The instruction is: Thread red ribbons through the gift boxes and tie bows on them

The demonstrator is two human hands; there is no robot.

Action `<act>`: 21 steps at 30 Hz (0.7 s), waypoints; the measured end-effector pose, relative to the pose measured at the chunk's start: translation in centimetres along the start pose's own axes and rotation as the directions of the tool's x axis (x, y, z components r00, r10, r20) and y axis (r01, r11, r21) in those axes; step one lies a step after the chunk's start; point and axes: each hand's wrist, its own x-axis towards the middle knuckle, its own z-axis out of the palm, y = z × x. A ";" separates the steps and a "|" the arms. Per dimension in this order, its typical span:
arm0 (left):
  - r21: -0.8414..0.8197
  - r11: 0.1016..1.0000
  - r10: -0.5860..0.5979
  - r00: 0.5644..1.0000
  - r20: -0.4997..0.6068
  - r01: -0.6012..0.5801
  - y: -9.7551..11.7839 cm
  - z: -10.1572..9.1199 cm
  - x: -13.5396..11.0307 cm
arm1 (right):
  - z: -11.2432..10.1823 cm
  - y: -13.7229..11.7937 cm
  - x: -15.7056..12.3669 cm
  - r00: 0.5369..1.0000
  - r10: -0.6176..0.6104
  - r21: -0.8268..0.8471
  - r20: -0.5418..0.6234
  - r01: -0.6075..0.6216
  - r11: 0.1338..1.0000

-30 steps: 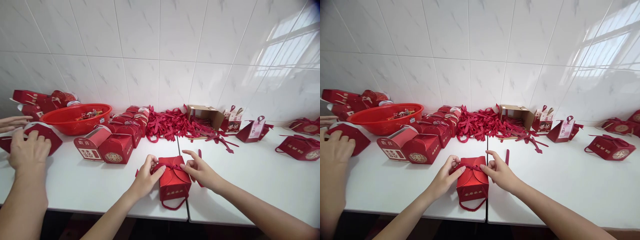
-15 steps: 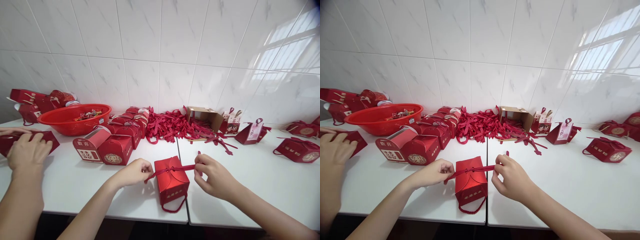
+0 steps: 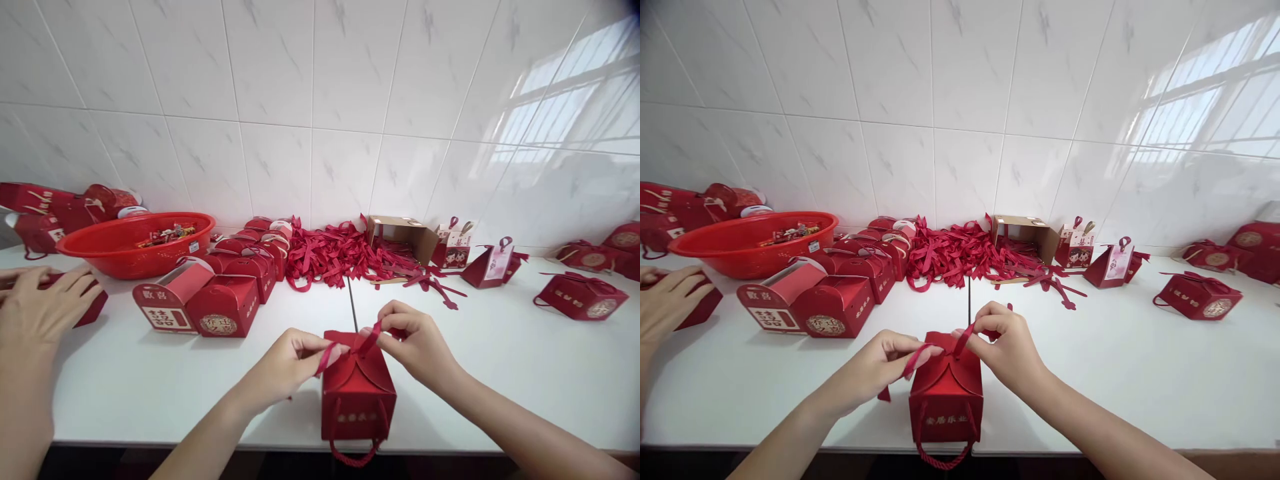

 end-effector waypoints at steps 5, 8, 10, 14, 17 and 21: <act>0.259 0.953 0.230 0.934 -0.272 -0.159 -0.9 2.5 0.1 | 1.4 -1.5 0.0 0.981 0.084 0.110 0.177 -0.104 0.988; 0.343 0.920 0.300 0.905 -0.302 -0.191 -1.5 2.9 0.2 | 2.1 -1.8 0.0 0.978 0.061 0.103 0.200 -0.083 0.991; 0.383 0.902 0.325 0.900 -0.290 -0.202 -1.6 2.9 0.3 | 2.5 -1.8 0.1 0.982 0.051 0.113 0.184 -0.073 0.991; 0.433 0.872 0.360 0.897 -0.256 -0.227 -1.5 2.9 0.1 | 2.8 -1.6 0.5 0.981 0.073 0.112 0.179 -0.094 0.989; 0.509 0.831 0.395 0.881 -0.261 -0.222 -1.6 3.2 -0.1 | 2.6 -1.4 1.0 0.972 0.090 0.095 0.217 -0.113 0.989; 0.622 0.762 0.427 0.864 -0.268 -0.183 -2.0 3.7 -0.3 | 2.1 -1.4 1.9 0.942 0.091 0.103 0.323 -0.131 0.986</act>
